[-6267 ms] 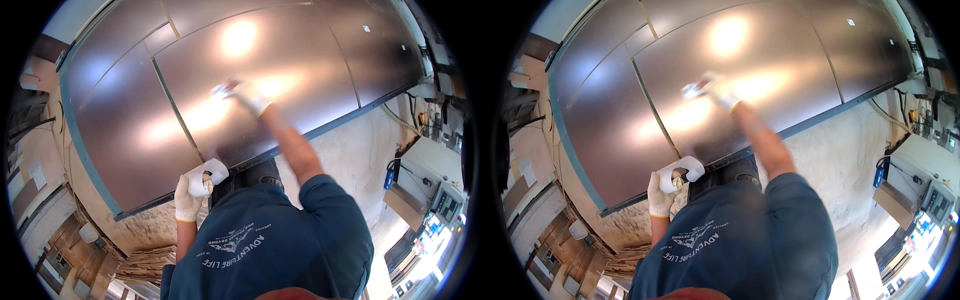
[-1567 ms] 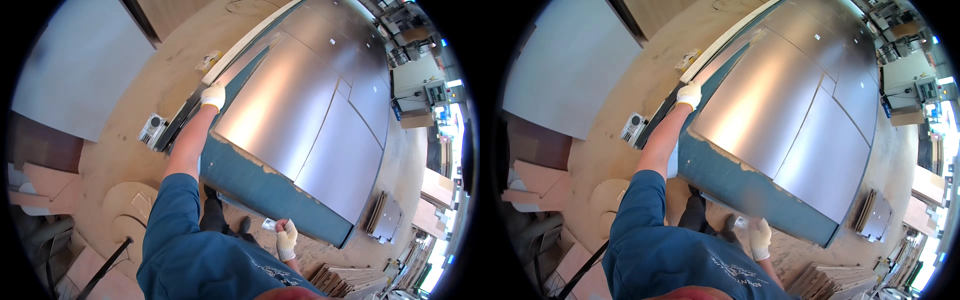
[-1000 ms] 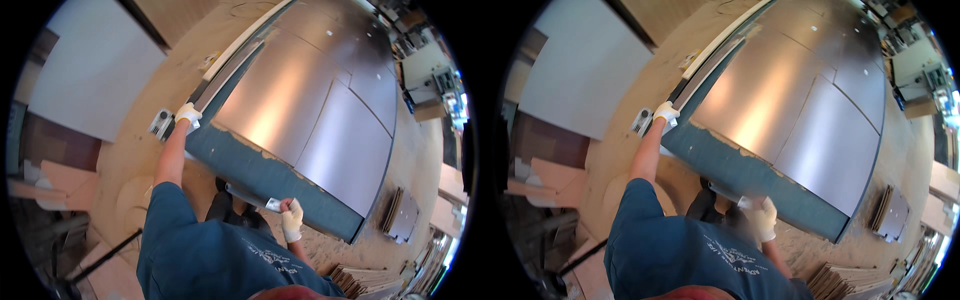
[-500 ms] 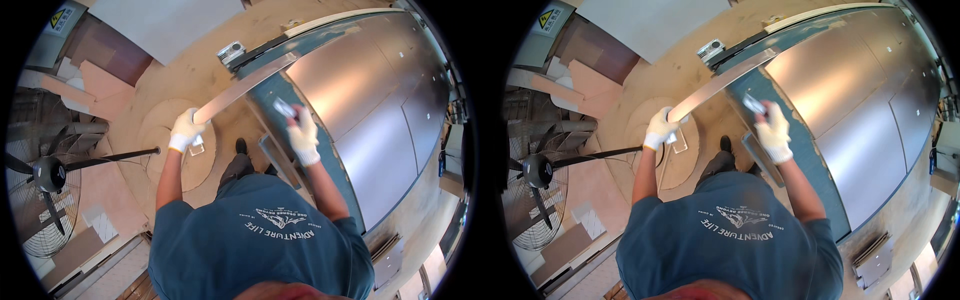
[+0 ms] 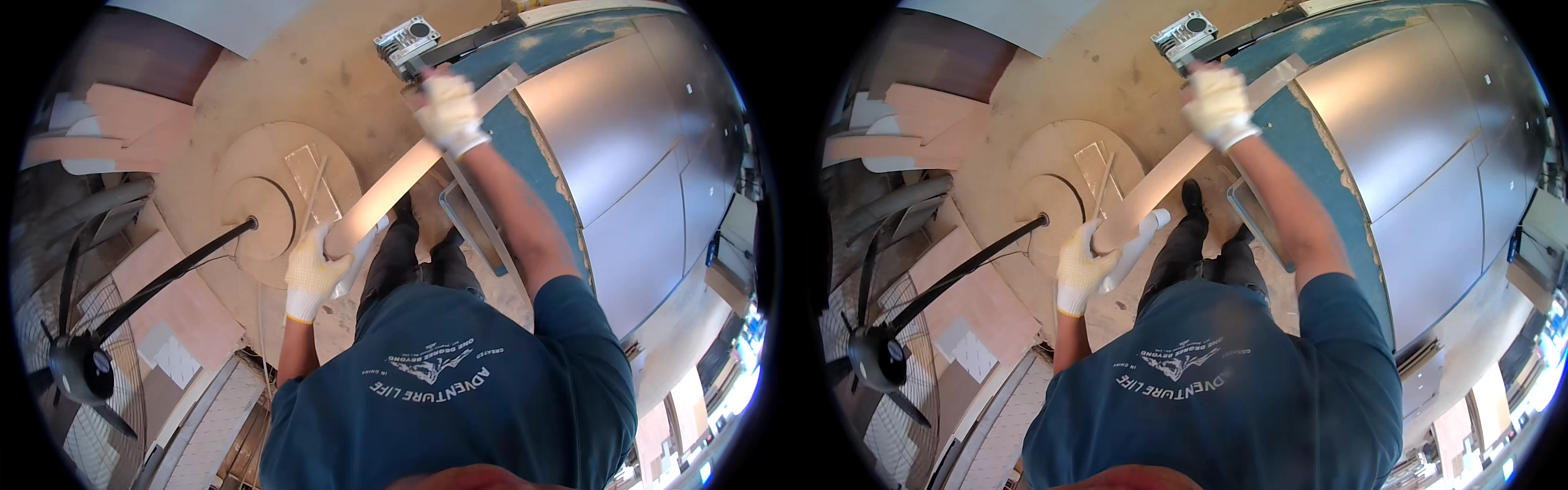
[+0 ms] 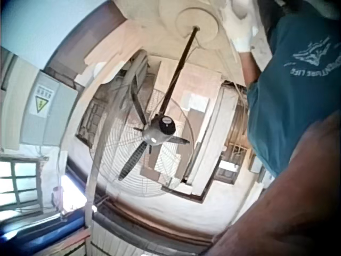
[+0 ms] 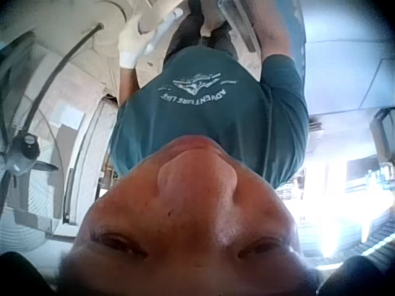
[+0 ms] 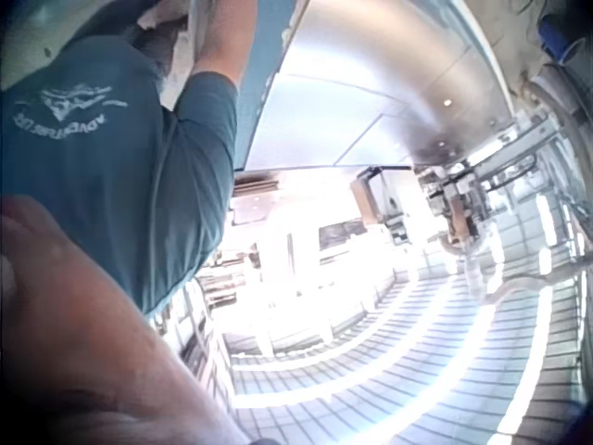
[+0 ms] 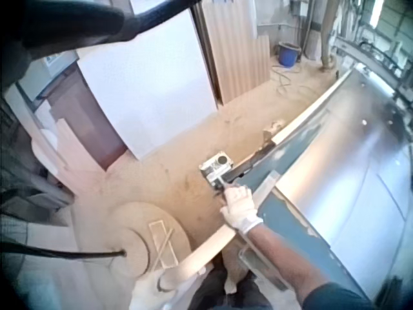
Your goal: The person wipes the surface of large metal sheets with a white cloth, then removes the sheets from a table and stacks them on the floor. The person also briefly interacts with a CNC machine control panel.
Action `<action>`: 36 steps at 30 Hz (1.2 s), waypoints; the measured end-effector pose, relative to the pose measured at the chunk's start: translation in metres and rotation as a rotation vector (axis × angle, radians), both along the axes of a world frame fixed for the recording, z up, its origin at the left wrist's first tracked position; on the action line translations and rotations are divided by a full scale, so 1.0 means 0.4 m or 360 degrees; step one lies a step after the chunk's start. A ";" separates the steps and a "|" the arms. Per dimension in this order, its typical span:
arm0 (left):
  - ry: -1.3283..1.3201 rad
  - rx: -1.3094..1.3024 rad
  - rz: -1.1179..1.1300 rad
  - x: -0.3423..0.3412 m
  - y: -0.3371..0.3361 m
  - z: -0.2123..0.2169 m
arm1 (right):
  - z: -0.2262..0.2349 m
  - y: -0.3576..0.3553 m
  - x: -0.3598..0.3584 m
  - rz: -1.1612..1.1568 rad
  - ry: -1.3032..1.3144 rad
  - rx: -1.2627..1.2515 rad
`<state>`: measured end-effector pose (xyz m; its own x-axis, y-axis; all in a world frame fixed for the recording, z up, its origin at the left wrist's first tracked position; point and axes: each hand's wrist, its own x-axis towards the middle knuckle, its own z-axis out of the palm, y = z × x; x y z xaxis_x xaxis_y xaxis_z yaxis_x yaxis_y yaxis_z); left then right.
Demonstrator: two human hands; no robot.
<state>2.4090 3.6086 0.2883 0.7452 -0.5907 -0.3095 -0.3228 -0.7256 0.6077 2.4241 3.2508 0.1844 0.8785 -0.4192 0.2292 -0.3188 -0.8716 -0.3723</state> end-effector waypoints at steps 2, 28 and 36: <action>0.0189 -0.0063 0.0084 0.020 0.012 -0.023 | -0.139 -0.204 -0.014 -0.0108 -0.0090 -0.0327; 0.0250 -0.0020 0.0071 0.100 0.014 -0.042 | 0.086 0.106 -0.083 0.0297 0.0792 0.0889; 0.0311 0.0037 0.0088 0.114 -0.008 -0.028 | 0.071 0.262 0.028 0.0479 0.0024 0.0151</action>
<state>2.4546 3.6052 0.2771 0.7008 -0.5415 -0.4644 -0.1596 -0.7535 0.6377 2.4355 3.3557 0.2128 0.9694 -0.1585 0.1875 -0.0576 -0.8892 -0.4539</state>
